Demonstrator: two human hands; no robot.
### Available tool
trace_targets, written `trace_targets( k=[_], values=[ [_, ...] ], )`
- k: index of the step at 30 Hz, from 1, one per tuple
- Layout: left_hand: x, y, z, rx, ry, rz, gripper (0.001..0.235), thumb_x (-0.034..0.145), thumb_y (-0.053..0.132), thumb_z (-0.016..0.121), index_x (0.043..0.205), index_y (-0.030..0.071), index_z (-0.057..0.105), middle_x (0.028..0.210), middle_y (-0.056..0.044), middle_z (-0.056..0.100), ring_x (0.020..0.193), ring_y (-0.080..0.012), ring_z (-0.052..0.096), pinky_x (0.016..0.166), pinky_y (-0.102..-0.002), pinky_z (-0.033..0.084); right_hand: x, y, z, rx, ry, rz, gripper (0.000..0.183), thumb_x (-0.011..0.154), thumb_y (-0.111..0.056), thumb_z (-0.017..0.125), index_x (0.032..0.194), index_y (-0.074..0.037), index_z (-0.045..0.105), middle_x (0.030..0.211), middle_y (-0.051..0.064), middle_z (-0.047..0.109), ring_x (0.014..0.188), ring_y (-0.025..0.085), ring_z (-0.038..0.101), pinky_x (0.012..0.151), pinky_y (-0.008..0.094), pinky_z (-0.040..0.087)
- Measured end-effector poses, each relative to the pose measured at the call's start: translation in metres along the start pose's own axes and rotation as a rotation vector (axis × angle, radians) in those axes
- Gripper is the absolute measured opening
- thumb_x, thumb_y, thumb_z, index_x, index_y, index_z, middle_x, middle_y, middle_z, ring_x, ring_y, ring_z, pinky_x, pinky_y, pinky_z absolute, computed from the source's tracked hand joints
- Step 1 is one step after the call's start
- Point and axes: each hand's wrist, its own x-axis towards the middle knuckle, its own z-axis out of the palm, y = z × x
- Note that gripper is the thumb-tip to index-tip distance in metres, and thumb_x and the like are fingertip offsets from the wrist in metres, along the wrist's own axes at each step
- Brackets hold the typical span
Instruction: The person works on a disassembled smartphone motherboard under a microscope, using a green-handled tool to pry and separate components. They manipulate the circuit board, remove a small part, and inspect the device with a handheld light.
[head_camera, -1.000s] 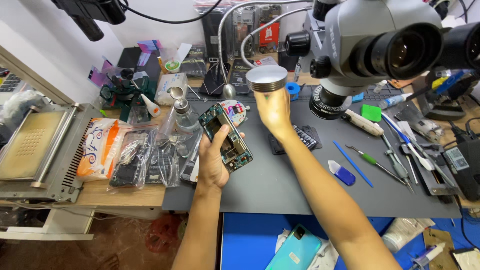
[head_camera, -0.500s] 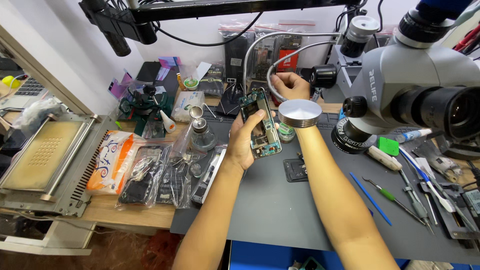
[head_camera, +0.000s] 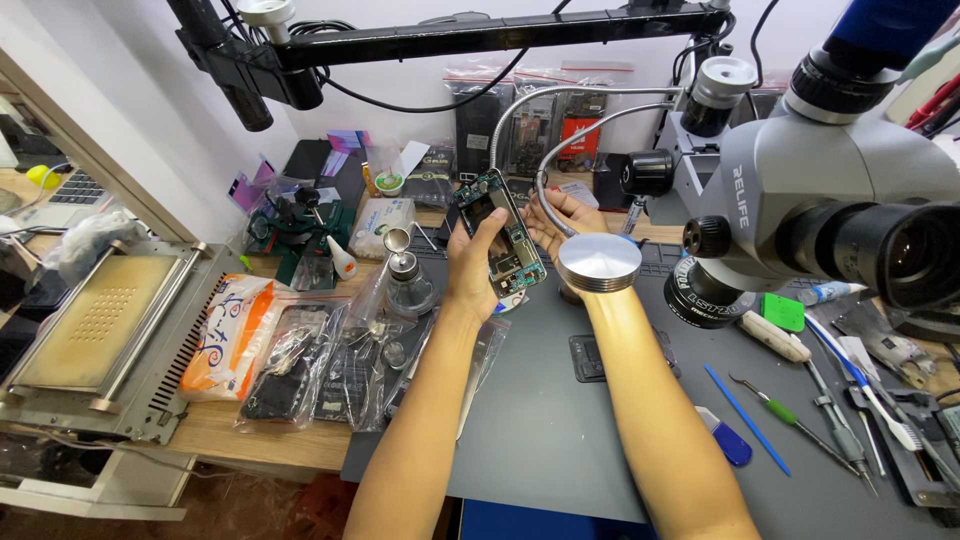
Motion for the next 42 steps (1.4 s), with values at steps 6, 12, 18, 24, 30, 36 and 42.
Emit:
trace_targets(
  k=[6,12,18,24,30,36,42],
  values=[
    [-0.009,-0.004,-0.003,-0.125,-0.025,-0.064,0.023,0.094,0.017,0.08,0.109,0.005,0.067,0.102,-0.024,0.078,0.086,-0.0322,0.079,0.077,-0.049,0.066,-0.045,-0.021,0.031,0.013,-0.003,-0.018,0.026,0.094,-0.001,0.076,0.118,0.004,0.067,0.103,0.024,0.078,0.087,0.025,0.081,0.079,0.032,0.07],
    [-0.022,0.006,-0.005,-0.05,-0.068,-0.11,0.027,0.091,0.025,0.083,0.107,0.011,0.067,0.099,-0.021,0.078,0.083,-0.0298,0.079,0.071,-0.042,0.067,-0.053,-0.014,0.033,0.006,-0.024,-0.109,0.02,0.098,0.0,0.071,0.116,0.006,0.065,0.092,0.022,0.077,0.078,0.026,0.08,0.072,0.034,0.071],
    [-0.046,0.013,-0.01,-0.021,-0.084,-0.138,0.028,0.092,0.028,0.08,0.11,0.011,0.066,0.102,-0.019,0.078,0.083,-0.0292,0.078,0.07,-0.041,0.067,-0.109,-0.031,0.032,0.16,-0.192,-0.049,0.014,0.092,0.003,0.073,0.106,0.002,0.071,0.09,0.014,0.071,0.082,0.024,0.07,0.08,0.037,0.066],
    [-0.077,-0.006,-0.018,-0.041,-0.11,-0.216,0.026,0.092,0.031,0.078,0.107,0.011,0.066,0.096,-0.016,0.076,0.077,-0.0279,0.077,0.072,-0.038,0.065,-0.147,-0.05,0.042,-0.048,-0.087,-0.173,0.02,0.084,0.017,0.076,0.102,0.01,0.071,0.087,0.021,0.073,0.076,0.028,0.072,0.076,0.042,0.067],
    [-0.096,-0.02,-0.009,-0.147,-0.098,-0.27,0.022,0.093,0.027,0.077,0.098,0.008,0.069,0.09,-0.016,0.074,0.072,-0.0266,0.072,0.074,-0.035,0.06,-0.184,-0.091,0.084,-0.289,0.014,-0.18,0.01,0.079,0.01,0.081,0.086,0.006,0.076,0.071,0.008,0.069,0.063,0.013,0.068,0.066,0.028,0.065],
    [-0.109,0.007,0.04,-0.144,-0.042,-0.229,0.028,0.092,0.029,0.075,0.1,0.003,0.073,0.089,-0.014,0.076,0.075,-0.023,0.075,0.074,-0.033,0.062,-0.177,-0.077,0.082,-0.419,0.12,-0.401,0.018,0.075,0.017,0.086,0.088,0.011,0.075,0.074,0.023,0.074,0.064,0.025,0.075,0.062,0.038,0.067],
    [-0.098,-0.009,0.031,-0.223,-0.056,-0.162,0.023,0.093,0.02,0.076,0.103,0.001,0.072,0.093,-0.021,0.075,0.079,-0.0303,0.076,0.08,-0.043,0.065,-0.178,-0.074,0.086,-0.519,0.192,-0.473,0.017,0.077,0.012,0.088,0.088,0.007,0.076,0.071,0.02,0.075,0.062,0.021,0.074,0.062,0.035,0.066]
  ],
)
